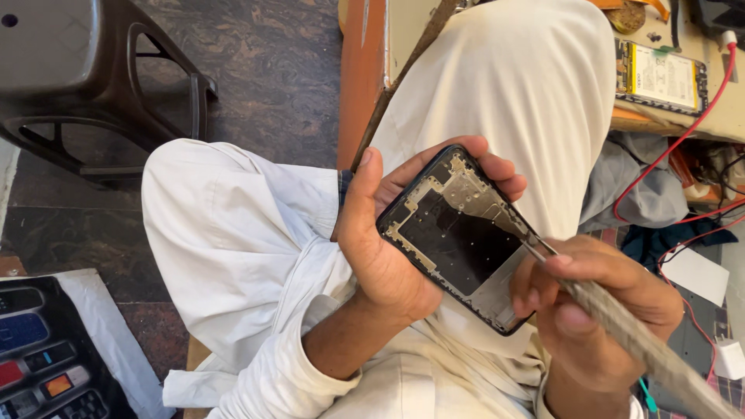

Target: The person holds a disassembled smartphone and uses tweezers to adjust and connect internal ribbon cables and components. The person flips the phone to wipe the back cover with a cloth, then returns to the interior to continue manipulating connectors and wires.

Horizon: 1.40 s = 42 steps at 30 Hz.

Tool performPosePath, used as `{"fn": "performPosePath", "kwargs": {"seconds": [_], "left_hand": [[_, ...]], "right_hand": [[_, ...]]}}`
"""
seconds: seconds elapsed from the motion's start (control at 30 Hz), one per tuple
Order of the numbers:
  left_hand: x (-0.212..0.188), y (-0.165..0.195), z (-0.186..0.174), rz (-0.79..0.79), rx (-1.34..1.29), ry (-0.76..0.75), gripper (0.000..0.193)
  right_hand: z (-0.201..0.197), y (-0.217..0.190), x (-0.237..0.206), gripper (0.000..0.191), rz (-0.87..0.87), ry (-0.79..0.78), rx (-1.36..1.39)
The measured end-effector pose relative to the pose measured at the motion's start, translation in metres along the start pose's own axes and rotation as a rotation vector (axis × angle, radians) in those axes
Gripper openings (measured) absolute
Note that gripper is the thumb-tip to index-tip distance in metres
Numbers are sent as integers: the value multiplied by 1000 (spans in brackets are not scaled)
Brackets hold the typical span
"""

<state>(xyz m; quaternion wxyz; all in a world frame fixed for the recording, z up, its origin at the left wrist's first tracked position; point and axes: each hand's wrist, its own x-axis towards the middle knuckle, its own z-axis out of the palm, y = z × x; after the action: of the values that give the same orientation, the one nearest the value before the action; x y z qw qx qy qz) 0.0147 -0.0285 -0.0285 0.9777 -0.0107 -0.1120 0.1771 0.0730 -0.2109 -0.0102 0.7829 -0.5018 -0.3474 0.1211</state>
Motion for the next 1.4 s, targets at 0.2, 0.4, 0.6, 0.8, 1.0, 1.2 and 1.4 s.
{"fn": "performPosePath", "kwargs": {"seconds": [0.2,0.4,0.6,0.8,1.0,1.2,1.4], "left_hand": [[-2,-1,3,18,49,-9,78],[0,-3,2,41,85,12,76],[5,-6,0,61,91,38,74],[13,-8,-1,37,42,85,72],[23,-4,-6,-40,-118,63,77],[28,-7,-9,-96,-114,43,77],[30,-6,-10,-76,-109,74,74]], "right_hand": [[18,3,11,23,-128,21,-219],[3,-18,16,22,-180,10,-167],[-38,-40,19,25,86,-264,-113],[-40,-66,31,37,496,-149,-1429],[-21,-62,61,36,113,-520,-1875],[4,-70,77,31,-44,-342,-1559],[-28,-73,69,30,188,-92,-1462]]}}
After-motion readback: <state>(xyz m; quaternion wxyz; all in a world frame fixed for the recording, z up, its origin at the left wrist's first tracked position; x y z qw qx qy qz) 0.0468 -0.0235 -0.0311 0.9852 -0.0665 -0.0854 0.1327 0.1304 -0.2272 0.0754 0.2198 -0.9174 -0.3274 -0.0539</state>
